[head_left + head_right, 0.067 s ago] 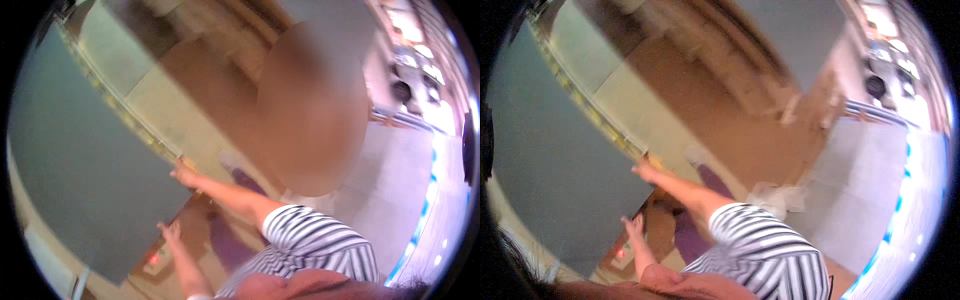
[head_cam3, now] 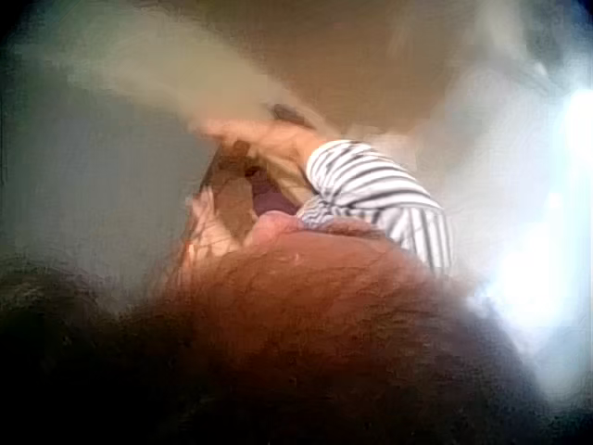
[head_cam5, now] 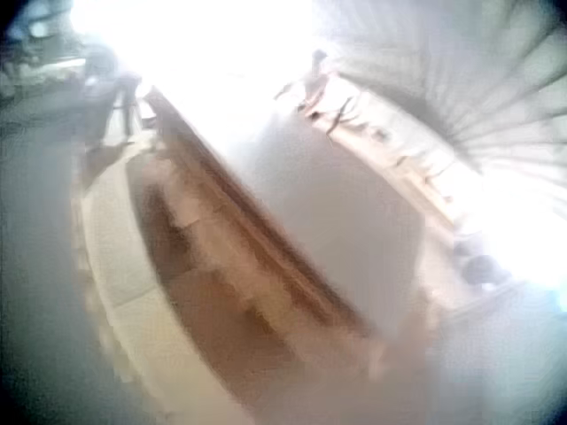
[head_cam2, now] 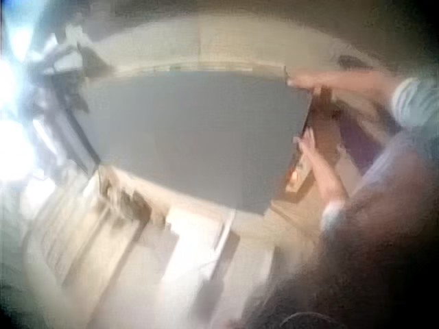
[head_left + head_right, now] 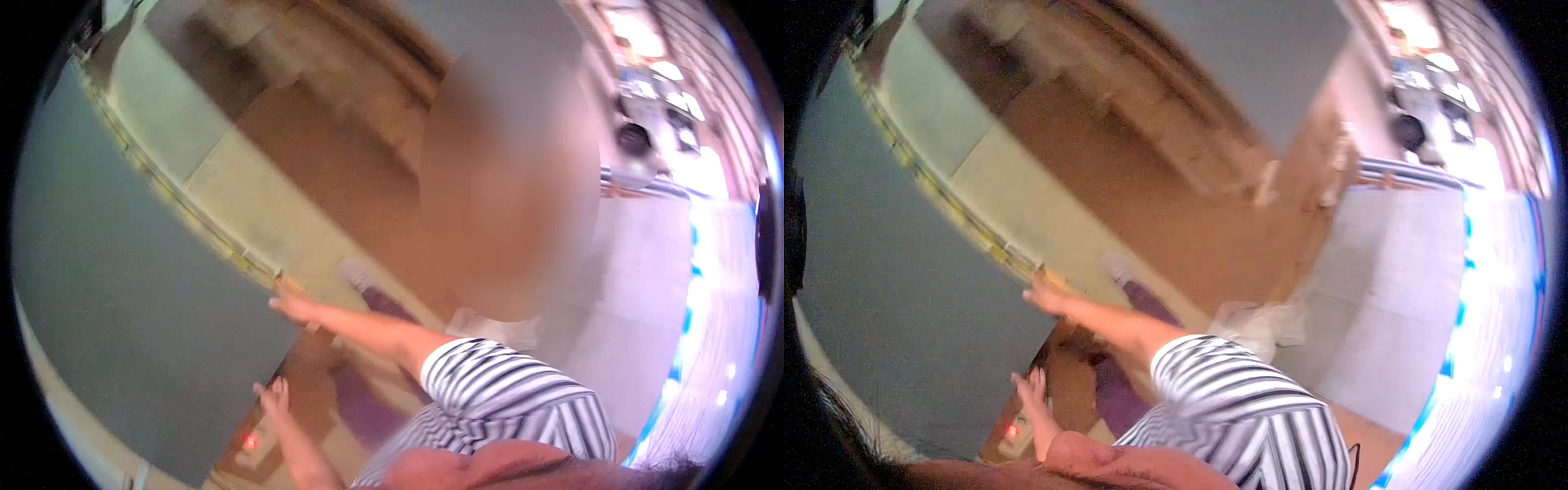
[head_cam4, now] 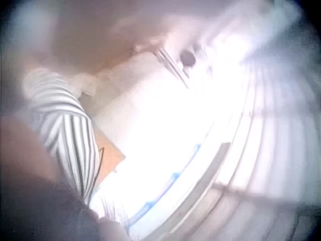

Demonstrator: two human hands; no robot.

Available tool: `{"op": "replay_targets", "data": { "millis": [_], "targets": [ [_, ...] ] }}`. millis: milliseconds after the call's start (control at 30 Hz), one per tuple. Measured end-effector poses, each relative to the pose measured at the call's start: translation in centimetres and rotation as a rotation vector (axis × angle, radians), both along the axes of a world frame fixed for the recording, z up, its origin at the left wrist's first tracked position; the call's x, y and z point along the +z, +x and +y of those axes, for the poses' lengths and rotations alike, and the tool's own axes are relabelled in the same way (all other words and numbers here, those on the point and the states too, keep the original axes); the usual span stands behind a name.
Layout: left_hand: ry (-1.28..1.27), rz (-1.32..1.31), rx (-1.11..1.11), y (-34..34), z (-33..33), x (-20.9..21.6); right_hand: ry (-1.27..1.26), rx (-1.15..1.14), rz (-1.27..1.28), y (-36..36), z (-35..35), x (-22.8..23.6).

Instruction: The person repeatedly lifts large gray panels from a stack and places them onto a wooden workbench. They handle the panels by hand, moving them one at a time from the source stack to the destination surface.

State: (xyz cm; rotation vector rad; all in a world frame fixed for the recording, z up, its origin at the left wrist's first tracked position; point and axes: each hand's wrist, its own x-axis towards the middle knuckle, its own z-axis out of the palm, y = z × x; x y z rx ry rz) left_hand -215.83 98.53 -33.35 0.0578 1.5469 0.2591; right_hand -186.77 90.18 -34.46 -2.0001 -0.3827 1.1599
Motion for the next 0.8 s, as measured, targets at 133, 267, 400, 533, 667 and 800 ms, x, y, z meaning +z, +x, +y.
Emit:
{"op": "replay_targets", "data": {
  "millis": [133, 267, 400, 533, 667, 800],
  "targets": [
    [-0.064, -0.076, -0.577, -5.9, -4.5, -3.8, -0.066, -0.139, 0.014, 5.5, -20.3, 0.3],
    [0.374, -0.084, -0.963, -11.5, -7.0, -2.0, 0.248, -1.381, 0.186, 19.8, -28.8, 16.5],
    [0.273, -0.137, -1.191, -7.4, -9.4, 3.2, 0.393, -1.5, 0.123, 33.6, -33.1, 29.4],
    [0.401, -0.219, -1.283, 2.1, -9.9, 7.0, 0.384, -1.335, 0.099, 37.8, -31.1, 27.5],
    [0.363, -0.33, -1.187, 14.5, -10.6, 18.3, 0.35, -1.441, -0.06, 37.6, -29.2, 27.9],
    [0.75, -0.54, -1.527, 21.2, -13.1, 16.5, 0.403, -1.448, -0.016, 35.3, -30.1, 30.8]
  ]
}}
